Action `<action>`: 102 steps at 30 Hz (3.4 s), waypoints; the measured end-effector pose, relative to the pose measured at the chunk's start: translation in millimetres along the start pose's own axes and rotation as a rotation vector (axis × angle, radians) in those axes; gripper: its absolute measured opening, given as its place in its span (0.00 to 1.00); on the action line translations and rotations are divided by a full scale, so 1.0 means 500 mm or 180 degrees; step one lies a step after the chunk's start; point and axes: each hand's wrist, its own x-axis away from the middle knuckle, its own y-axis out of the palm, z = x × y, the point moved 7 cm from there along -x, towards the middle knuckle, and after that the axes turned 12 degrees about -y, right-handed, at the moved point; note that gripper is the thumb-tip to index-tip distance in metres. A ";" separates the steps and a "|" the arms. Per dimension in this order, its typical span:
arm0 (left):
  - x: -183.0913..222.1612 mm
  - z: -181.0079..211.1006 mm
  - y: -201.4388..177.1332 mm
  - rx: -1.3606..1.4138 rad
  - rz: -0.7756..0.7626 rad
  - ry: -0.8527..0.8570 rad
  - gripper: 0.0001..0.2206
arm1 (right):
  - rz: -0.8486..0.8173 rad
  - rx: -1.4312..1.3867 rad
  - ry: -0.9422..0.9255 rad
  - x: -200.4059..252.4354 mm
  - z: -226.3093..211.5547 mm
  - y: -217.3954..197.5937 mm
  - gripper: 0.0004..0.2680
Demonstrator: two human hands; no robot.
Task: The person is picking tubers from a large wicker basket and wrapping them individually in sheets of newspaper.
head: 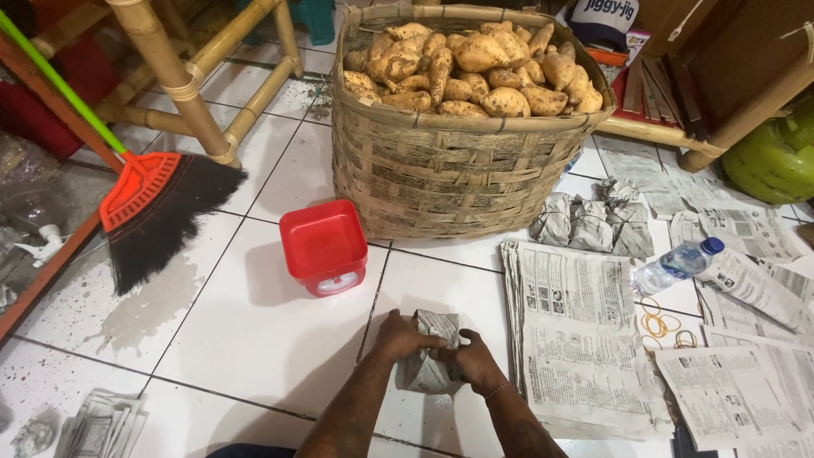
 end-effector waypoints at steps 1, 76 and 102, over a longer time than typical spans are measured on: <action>0.015 0.001 -0.005 0.0332 -0.0139 -0.0105 0.45 | -0.0022 0.0076 -0.0020 -0.007 0.002 -0.003 0.36; 0.192 -0.053 0.080 0.3384 -0.1503 0.0594 0.34 | 0.2342 0.2942 0.0515 -0.130 0.217 -0.941 0.17; 0.282 -0.026 0.070 0.3254 -0.1997 0.0941 0.36 | 0.1295 -0.1678 -0.2313 0.242 -0.049 -0.522 0.06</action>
